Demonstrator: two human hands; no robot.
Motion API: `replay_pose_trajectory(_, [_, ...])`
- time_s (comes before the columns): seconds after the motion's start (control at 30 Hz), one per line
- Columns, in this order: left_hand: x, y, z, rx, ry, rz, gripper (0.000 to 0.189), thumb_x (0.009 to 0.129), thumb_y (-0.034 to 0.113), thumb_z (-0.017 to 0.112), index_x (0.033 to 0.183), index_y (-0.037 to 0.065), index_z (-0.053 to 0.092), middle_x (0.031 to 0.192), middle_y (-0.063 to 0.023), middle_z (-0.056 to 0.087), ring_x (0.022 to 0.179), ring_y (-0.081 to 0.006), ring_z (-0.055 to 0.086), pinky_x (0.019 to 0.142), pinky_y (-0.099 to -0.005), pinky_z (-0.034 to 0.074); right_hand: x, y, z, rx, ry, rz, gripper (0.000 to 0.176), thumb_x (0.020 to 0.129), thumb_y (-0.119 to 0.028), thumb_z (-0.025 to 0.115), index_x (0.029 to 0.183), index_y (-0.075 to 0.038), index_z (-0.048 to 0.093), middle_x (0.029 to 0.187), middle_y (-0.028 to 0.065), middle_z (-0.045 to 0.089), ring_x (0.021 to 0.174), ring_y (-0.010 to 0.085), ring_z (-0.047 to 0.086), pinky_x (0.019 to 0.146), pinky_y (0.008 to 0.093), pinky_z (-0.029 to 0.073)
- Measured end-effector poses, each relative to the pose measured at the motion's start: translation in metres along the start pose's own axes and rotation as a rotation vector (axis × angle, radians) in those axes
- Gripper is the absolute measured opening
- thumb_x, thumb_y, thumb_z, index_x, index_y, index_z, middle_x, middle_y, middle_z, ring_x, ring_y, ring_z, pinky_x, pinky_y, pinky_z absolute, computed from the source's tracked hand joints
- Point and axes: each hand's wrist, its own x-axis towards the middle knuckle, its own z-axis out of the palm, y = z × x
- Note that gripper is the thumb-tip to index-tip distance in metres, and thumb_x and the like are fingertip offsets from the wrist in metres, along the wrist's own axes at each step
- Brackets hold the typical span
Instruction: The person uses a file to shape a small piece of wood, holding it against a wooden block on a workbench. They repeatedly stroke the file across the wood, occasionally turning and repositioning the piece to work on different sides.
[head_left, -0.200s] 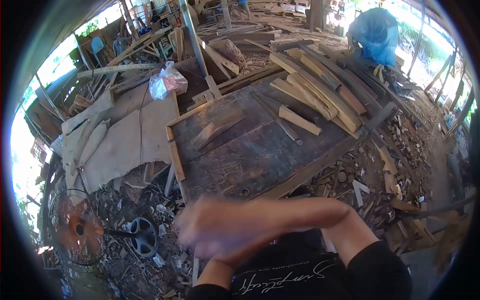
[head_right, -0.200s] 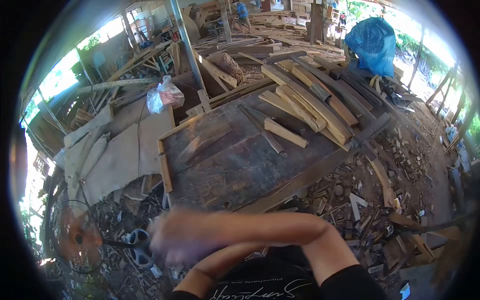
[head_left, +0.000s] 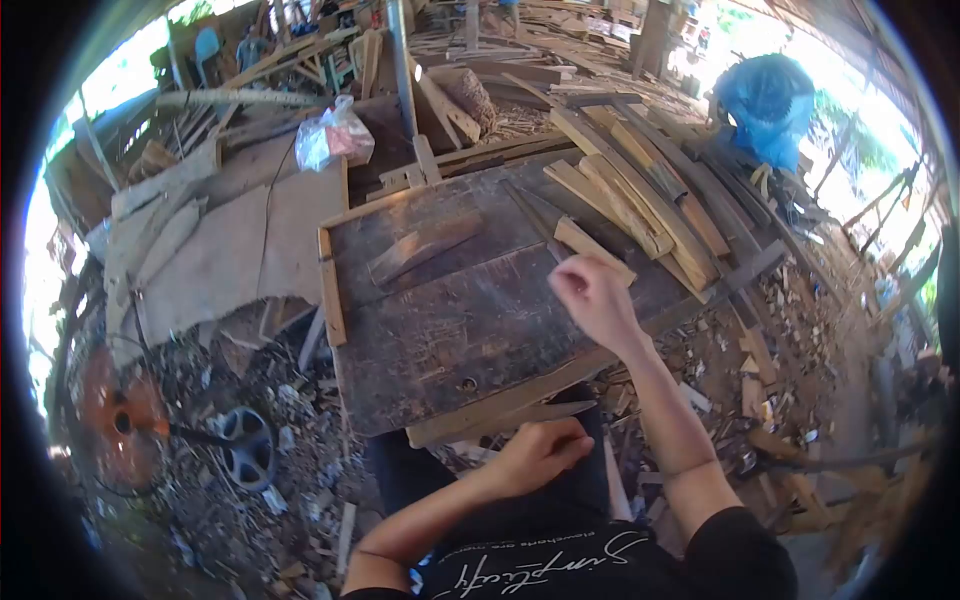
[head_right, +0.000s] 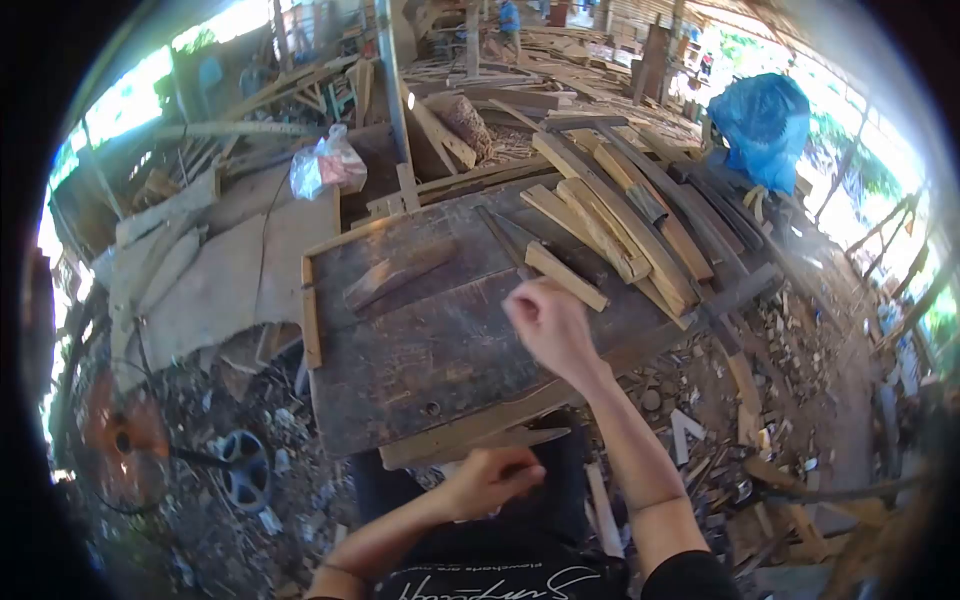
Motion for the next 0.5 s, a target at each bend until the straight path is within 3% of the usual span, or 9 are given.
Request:
replay_pose_trajectory(0.03, [-0.014, 0.027, -0.007, -0.070, 0.046, 0.011, 0.017, 0.099, 0.016, 0.059, 0.096, 0.002, 0.067, 0.080, -0.0049, 0.068, 0.073, -0.0135, 0.063, 0.076, -0.0310, 0.049, -0.003, 0.014, -0.003, -0.055, 0.061, 0.135, 0.007, 0.087, -0.009, 0.067, 0.085, -0.003, 0.065, 0.077, 0.0128, 0.062, 0.077, 0.0307, 0.064, 0.070, 0.0413, 0.050])
replay_pose_trajectory(0.1, [-0.030, 0.066, -0.021, 0.018, 0.157, 0.638, 0.017, 0.099, 0.015, 0.058, 0.092, 0.002, 0.067, 0.078, -0.0060, 0.068, 0.069, -0.0186, 0.064, 0.073, -0.0338, 0.049, -0.005, 0.050, 0.000, -0.193, 0.051, 0.074, 0.010, 0.089, -0.011, 0.066, 0.086, -0.003, 0.064, 0.080, 0.0137, 0.062, 0.080, 0.0321, 0.063, 0.072, 0.0425, 0.050])
replay_pose_trajectory(0.2, [-0.053, 0.128, -0.033, -0.244, 0.238, 1.097, 0.015, 0.096, 0.010, 0.060, 0.084, 0.002, 0.064, 0.073, -0.0068, 0.065, 0.063, -0.0247, 0.062, 0.071, -0.0378, 0.050, -0.003, 0.076, 0.015, -0.444, 0.110, -0.003, 0.014, 0.092, -0.016, 0.065, 0.089, -0.002, 0.061, 0.087, 0.0158, 0.061, 0.086, 0.0352, 0.062, 0.076, 0.0449, 0.049])
replay_pose_trajectory(0.23, [-0.063, 0.144, 0.008, -0.524, 0.710, 1.033, 0.009, 0.095, 0.010, 0.058, 0.091, 0.002, 0.061, 0.072, -0.0111, 0.062, 0.062, -0.0256, 0.062, 0.075, -0.0441, 0.051, -0.002, 0.081, 0.019, -0.572, 0.171, -0.017, 0.017, 0.093, -0.018, 0.064, 0.090, -0.002, 0.060, 0.090, 0.0170, 0.060, 0.090, 0.0368, 0.060, 0.078, 0.0461, 0.049])
replay_pose_trajectory(0.27, [-0.064, 0.141, 0.009, -0.532, 0.727, 1.025, 0.009, 0.095, 0.010, 0.058, 0.091, 0.002, 0.061, 0.072, -0.0111, 0.062, 0.062, -0.0256, 0.062, 0.075, -0.0441, 0.051, 0.002, 0.085, 0.021, -0.588, 0.127, 0.079, 0.023, 0.094, -0.025, 0.063, 0.091, -0.002, 0.060, 0.097, 0.0184, 0.059, 0.094, 0.0385, 0.060, 0.081, 0.0470, 0.049])
replay_pose_trajectory(0.37, [-0.126, 0.118, -0.011, -0.470, 0.810, 1.078, 0.007, 0.093, 0.009, 0.059, 0.091, 0.004, 0.062, 0.073, -0.0094, 0.062, 0.064, -0.0238, 0.061, 0.076, -0.0424, 0.050, 0.010, 0.097, 0.026, -0.647, 0.089, 0.114, 0.026, 0.095, -0.027, 0.063, 0.091, -0.002, 0.061, 0.097, 0.0181, 0.060, 0.094, 0.0384, 0.060, 0.082, 0.0476, 0.049])
replay_pose_trajectory(0.5, [-0.137, 0.124, -0.021, -0.375, 0.891, 1.166, 0.004, 0.091, 0.008, 0.060, 0.091, 0.006, 0.063, 0.075, -0.0070, 0.063, 0.066, -0.0214, 0.061, 0.076, -0.0401, 0.049, 0.016, 0.094, 0.033, -0.710, 0.048, 0.118, 0.028, 0.093, -0.031, 0.065, 0.095, -0.003, 0.062, 0.099, 0.0176, 0.061, 0.099, 0.0383, 0.061, 0.085, 0.0485, 0.049])
